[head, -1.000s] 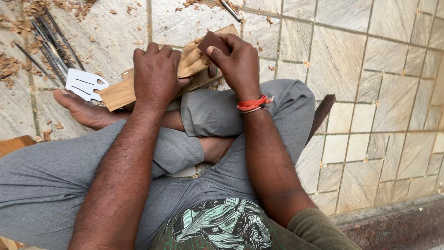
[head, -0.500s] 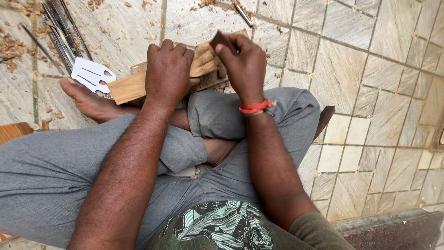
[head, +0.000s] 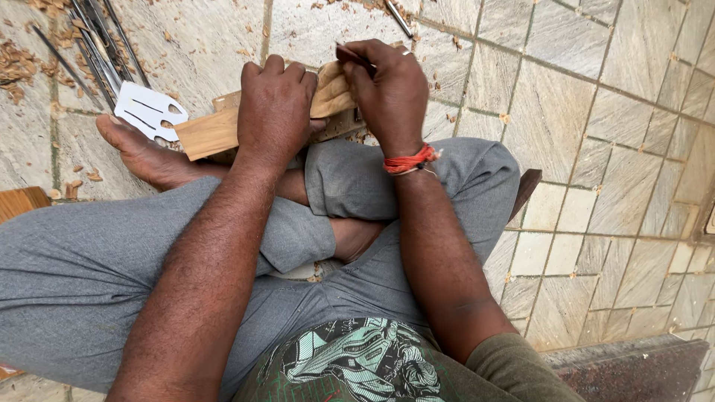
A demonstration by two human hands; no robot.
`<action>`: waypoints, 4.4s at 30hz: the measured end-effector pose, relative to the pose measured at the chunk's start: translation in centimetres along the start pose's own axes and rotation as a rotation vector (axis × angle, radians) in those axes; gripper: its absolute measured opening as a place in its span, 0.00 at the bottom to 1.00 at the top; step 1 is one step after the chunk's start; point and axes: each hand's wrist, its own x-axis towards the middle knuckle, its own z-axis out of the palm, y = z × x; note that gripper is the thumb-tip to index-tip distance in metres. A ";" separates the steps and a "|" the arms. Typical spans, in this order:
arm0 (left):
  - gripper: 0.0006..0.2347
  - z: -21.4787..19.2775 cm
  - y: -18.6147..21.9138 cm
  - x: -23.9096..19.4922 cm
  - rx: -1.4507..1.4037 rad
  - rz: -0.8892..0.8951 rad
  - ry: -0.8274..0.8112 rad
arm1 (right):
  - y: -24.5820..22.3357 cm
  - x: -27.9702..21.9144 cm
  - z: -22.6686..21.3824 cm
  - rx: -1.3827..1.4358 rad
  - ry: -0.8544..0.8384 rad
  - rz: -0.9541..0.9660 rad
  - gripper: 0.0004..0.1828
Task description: The person is sitting cross-legged on a tiled floor, carving a wooden object that resembles a hand or foot using a small chisel. They hold the wood steady with one hand while carefully shaping the surface with the other, producing wood shavings.
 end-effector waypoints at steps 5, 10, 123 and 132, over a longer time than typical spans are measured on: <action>0.28 -0.5 0.0 0.2 -0.012 0.002 -0.022 | -0.7 -0.1 -0.5 -0.216 -0.081 -0.040 0.04; 0.28 0.2 0.0 0.1 -0.003 0.019 -0.010 | 0.7 -0.5 -1.0 -0.035 0.014 -0.016 0.04; 0.16 4.9 -8.5 3.2 -0.351 0.353 0.154 | -4.8 -6.4 1.4 0.493 -0.068 0.312 0.11; 0.15 4.4 -8.9 3.5 -0.316 0.371 0.223 | -5.1 -5.5 2.0 0.360 -0.032 0.220 0.12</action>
